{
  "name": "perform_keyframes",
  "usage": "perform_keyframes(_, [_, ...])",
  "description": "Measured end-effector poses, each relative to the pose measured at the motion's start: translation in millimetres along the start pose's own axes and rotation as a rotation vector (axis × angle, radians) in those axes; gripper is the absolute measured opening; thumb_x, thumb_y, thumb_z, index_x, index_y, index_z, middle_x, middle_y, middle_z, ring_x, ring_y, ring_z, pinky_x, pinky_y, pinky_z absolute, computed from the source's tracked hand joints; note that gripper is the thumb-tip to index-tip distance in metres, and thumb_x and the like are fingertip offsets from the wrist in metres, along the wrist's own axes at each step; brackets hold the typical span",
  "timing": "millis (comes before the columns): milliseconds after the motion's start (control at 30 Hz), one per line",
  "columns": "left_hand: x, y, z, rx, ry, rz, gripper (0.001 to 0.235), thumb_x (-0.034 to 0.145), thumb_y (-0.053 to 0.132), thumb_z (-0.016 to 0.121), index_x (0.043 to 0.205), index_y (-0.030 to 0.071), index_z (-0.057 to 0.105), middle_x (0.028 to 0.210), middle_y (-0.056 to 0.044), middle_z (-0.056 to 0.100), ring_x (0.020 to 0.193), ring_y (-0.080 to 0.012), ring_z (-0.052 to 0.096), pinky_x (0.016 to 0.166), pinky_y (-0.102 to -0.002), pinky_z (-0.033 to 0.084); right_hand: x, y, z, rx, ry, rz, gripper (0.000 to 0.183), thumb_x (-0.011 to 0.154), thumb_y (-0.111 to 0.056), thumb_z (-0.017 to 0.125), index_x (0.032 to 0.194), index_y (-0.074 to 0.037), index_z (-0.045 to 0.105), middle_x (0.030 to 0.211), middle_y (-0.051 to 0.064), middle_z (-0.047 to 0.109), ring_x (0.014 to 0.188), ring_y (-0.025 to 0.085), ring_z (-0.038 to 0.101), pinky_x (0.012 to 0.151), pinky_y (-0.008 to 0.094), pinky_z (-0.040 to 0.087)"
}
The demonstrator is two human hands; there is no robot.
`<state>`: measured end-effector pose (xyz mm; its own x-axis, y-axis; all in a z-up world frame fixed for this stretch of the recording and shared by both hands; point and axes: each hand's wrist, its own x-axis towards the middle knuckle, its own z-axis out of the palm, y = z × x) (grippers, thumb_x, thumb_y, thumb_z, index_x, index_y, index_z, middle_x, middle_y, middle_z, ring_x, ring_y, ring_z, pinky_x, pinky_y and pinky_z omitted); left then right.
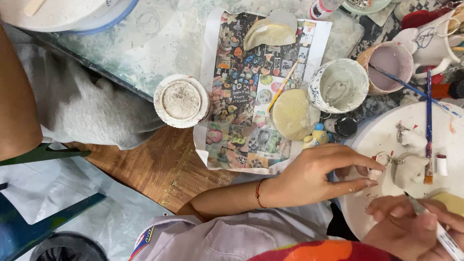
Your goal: The person paints small white ceramic figurines using a paintbrush and a fine-tipped marker. They apply orange paint to the figurines, wipe the brush on a yellow sponge, and then use a black marker to add details to the figurines' faces.
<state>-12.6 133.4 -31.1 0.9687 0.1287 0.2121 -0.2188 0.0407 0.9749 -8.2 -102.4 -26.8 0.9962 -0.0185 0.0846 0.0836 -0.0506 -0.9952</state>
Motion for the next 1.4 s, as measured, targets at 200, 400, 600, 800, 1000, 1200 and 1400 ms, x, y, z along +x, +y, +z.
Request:
perform_keyframes(200, [0,-4,16,0.168,0.006,0.132,0.030,0.097,0.025,0.078,0.125,0.022,0.068,0.104,0.000,0.067,0.100,-0.0177,0.060,0.093,-0.029,0.052,-8,41,-72,-0.120,-0.027,0.043,0.054,0.120,-0.046,0.053,0.094,-0.001,0.042,0.068,0.017,0.047,0.056,0.027,0.045,0.062,0.044,0.046])
perform_keyframes(400, [4,0,38,0.067,-0.102,0.180,0.027,0.104,0.025,0.074,0.130,0.025,0.065,0.112,0.002,0.058,0.102,-0.0164,0.059,0.097,-0.029,0.050,-19,32,-70,-0.167,0.128,0.017,0.048,0.117,-0.043,0.057,0.098,-0.001,0.043,0.071,0.017,0.044,0.058,0.027,0.045,0.060,0.040,0.042])
perform_keyframes(600, [12,16,59,0.045,-0.250,0.137,0.028,0.100,0.017,0.076,0.126,0.019,0.067,0.114,-0.001,0.059,0.104,-0.0175,0.063,0.094,-0.031,0.054,-23,4,-32,-0.288,0.508,-0.300,0.040,0.115,-0.031,0.062,0.109,0.001,0.039,0.069,0.017,0.037,0.055,0.026,0.039,0.053,0.035,0.032])
perform_keyframes(800, [19,26,82,0.031,-0.413,0.073,0.036,0.091,0.011,0.079,0.125,0.017,0.069,0.116,-0.003,0.060,0.098,-0.0192,0.066,0.084,-0.031,0.056,-22,-1,-27,-0.297,0.438,-0.563,0.037,0.108,-0.034,0.062,0.111,-0.007,0.037,0.072,0.016,0.053,0.048,0.021,0.059,0.043,0.033,0.047])
perform_keyframes(1000, [19,30,101,0.201,-0.542,0.038,0.031,0.087,0.010,0.080,0.116,0.015,0.072,0.106,-0.005,0.061,0.093,-0.0228,0.065,0.077,-0.034,0.055,-35,23,-58,-0.181,0.356,-0.574,0.036,0.105,-0.026,0.064,0.108,-0.006,0.035,0.075,0.015,0.054,0.046,0.018,0.057,0.044,0.035,0.051])
perform_keyframes(1200, [18,31,112,0.280,-0.555,-0.001,0.026,0.085,0.009,0.080,0.110,0.013,0.075,0.095,-0.005,0.062,0.086,-0.0233,0.065,0.073,-0.035,0.053,-52,35,-74,-0.172,0.388,-0.442,0.033,0.103,-0.025,0.063,0.104,-0.003,0.040,0.076,0.018,0.058,0.045,0.015,0.052,0.038,0.028,0.047])
perform_keyframes(1400, [21,31,111,0.297,-0.518,0.050,0.023,0.088,0.010,0.079,0.110,0.011,0.074,0.101,-0.003,0.072,0.093,-0.0220,0.069,0.079,-0.033,0.057,-56,33,-73,-0.246,0.290,-0.414,0.034,0.108,-0.025,0.061,0.105,-0.001,0.037,0.082,0.023,0.061,0.055,0.017,0.059,0.044,0.027,0.051])
